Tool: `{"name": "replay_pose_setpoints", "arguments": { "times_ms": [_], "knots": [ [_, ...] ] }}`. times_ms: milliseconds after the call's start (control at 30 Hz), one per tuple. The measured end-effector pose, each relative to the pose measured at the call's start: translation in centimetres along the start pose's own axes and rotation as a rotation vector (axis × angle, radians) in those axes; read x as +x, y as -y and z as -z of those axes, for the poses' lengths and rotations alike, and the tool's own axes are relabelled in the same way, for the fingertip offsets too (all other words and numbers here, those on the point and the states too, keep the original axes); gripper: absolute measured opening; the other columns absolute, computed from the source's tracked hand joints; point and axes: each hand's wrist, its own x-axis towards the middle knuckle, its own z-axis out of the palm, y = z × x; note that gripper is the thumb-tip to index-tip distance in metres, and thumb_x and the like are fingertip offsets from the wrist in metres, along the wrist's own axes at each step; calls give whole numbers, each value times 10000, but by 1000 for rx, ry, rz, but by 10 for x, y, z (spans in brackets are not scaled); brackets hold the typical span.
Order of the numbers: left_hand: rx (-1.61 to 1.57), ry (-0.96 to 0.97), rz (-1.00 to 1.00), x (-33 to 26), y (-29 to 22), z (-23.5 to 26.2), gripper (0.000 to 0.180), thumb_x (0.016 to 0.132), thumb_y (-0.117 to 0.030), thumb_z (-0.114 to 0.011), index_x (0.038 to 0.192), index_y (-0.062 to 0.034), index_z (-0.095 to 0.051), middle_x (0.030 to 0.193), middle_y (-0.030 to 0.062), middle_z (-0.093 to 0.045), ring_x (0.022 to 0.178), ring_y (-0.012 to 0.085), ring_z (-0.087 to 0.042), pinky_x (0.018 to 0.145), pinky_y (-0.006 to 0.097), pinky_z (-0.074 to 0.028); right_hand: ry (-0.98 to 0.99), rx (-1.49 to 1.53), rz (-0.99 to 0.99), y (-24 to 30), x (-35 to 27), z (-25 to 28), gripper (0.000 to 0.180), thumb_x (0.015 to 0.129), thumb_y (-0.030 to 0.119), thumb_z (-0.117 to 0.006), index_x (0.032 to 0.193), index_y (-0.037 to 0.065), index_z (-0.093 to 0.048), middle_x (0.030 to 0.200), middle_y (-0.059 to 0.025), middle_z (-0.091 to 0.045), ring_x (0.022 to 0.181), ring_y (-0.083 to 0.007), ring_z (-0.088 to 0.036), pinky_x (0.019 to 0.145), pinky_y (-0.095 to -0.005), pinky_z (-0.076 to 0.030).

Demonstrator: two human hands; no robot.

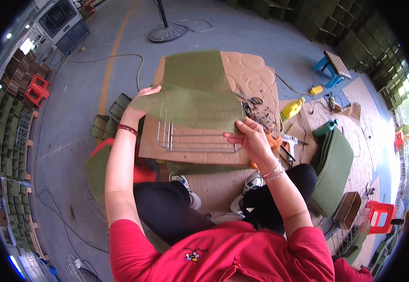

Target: Applying hot glue to a metal frame and attaching a green fabric covering.

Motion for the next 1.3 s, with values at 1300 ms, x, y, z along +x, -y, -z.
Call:
{"name": "replay_pose_setpoints", "arguments": {
  "times_ms": [1300],
  "knots": [
    [118, -89, -223, -95, 52, -31, 200, 942, -132, -587, 1047, 22, -660, 950, 8, -669, 849, 54, -558, 797, 247, -443, -351, -503, -59, 21, 27, 49, 464, 931, 476, -572, 804, 33, -625, 671, 12, -547, 585, -87, -518, 524, -221, -402]
  ]
}}
